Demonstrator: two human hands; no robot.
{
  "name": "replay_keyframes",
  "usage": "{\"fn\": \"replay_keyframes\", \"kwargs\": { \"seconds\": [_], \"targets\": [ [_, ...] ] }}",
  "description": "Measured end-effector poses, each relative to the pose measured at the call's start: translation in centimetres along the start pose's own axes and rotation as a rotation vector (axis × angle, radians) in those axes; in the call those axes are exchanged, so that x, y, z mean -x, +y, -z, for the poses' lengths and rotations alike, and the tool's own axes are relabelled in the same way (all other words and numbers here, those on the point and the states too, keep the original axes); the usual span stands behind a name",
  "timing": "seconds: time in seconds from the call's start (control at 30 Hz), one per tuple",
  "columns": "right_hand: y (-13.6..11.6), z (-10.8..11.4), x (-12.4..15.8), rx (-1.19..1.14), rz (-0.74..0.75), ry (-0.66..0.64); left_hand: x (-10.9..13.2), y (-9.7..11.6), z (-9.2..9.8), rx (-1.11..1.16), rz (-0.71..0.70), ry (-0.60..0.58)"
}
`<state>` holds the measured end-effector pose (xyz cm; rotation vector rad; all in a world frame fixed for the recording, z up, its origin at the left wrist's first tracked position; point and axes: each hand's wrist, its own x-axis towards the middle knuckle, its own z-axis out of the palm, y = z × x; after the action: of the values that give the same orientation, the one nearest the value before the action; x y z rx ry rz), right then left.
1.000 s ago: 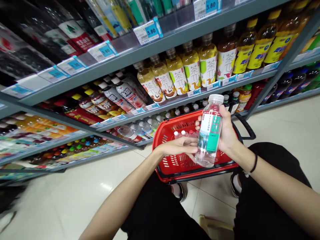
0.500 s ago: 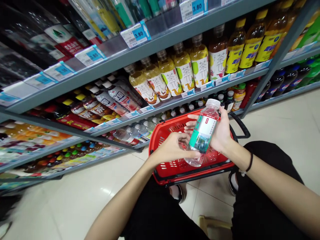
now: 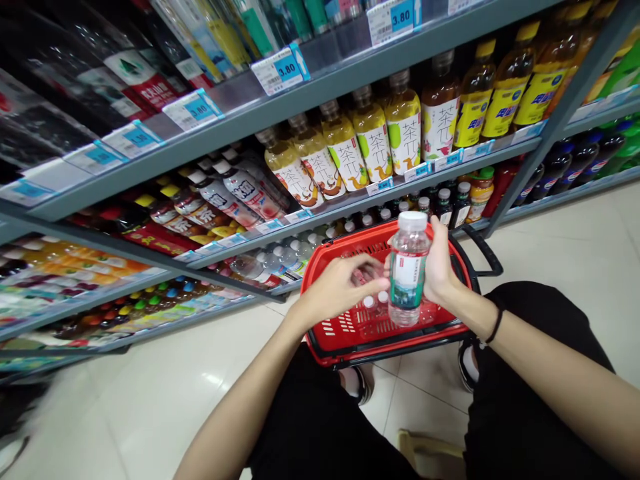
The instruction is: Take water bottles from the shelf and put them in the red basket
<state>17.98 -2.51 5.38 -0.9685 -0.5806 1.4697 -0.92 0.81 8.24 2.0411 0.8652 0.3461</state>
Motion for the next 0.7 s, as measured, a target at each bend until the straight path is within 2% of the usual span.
{"fn": "replay_keyframes", "kwargs": {
  "seconds": [0.07, 0.13, 0.3, 0.47, 0.6, 0.7],
  "targets": [
    [1.2, 0.4, -0.3, 0.176, 0.089, 0.047, 0.2, -0.1, 0.4, -0.05, -0.067, 0.167],
    [2.4, 0.8, -0.4, 0.362, 0.157, 0.075, 0.3, -0.2, 0.4, -0.077, -0.161, 0.227],
    [3.7, 1.2, -0.2, 0.671, 0.132, 0.039, 0.3, -1.1, 0.7, -0.16, -0.244, 0.211],
    [4.1, 0.8, 0.4, 0.926, 0.109, -0.149, 0.9, -2.0, 1.5, -0.188, -0.236, 0.096],
    [4.0, 0.3, 0.9, 1.151, 0.219, -0.298, 1.8, -2.3, 2.1, -0.334, -0.245, 0.089],
    [3.0, -0.1, 1.0, 1.293, 0.273, -0.241, 2.2, -3.2, 2.9, -0.447, -0.209, 0.101]
  ]
}}
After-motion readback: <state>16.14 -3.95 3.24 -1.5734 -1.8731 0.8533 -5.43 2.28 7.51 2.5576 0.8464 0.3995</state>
